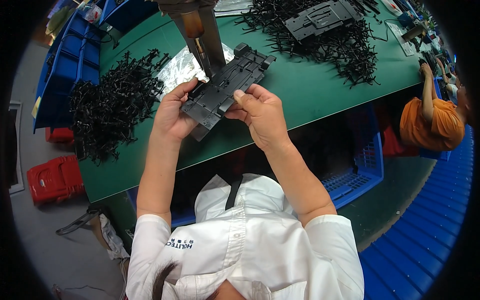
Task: Assembling a toy truck chassis by securing plastic components using a heat-sealing machine.
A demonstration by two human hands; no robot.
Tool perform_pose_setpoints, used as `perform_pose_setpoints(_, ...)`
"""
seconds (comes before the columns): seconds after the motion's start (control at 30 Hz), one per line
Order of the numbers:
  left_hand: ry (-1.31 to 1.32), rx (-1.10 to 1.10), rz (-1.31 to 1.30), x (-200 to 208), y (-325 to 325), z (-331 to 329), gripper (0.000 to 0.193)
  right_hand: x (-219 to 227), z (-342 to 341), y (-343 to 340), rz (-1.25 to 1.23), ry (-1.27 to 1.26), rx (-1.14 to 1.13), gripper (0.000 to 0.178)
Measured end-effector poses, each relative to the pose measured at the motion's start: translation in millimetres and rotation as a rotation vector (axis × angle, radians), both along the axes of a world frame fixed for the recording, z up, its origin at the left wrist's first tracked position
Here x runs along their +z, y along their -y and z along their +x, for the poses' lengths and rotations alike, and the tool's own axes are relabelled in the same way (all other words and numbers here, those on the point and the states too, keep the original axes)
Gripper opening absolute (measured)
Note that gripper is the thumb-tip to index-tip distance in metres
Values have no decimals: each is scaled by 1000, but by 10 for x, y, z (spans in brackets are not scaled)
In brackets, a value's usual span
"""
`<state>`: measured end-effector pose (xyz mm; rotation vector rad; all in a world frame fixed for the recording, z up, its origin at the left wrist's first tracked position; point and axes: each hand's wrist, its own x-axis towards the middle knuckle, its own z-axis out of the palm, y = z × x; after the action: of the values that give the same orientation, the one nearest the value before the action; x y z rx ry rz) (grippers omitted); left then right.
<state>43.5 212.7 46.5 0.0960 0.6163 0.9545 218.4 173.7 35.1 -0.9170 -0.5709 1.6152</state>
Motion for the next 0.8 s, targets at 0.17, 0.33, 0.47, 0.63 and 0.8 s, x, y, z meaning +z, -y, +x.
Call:
perform_pose_setpoints(0.17, -17, 10, -19, -31, -37, -5, 18, 5, -9, -14, -6, -4, -10, 15)
perform_pose_setpoints(0.33, -29, -3, 11, -78, -57, -18, 25, -2, 4, -32, -5, 4, -9, 14)
perform_pose_setpoints(0.47, -27, 0, 7, -82, -66, -19, 25, 17, -3, -36, -5, 9, -8, 14)
perform_pose_setpoints(0.63, -18, -2, 4, -94, -83, -24, 26, 18, -7, -46, 3, 2, -6, 14)
perform_pose_setpoints(0.8, -22, 0, 9, -100, -80, -29, 26, 19, -9, -50, -2, 6, -3, 14)
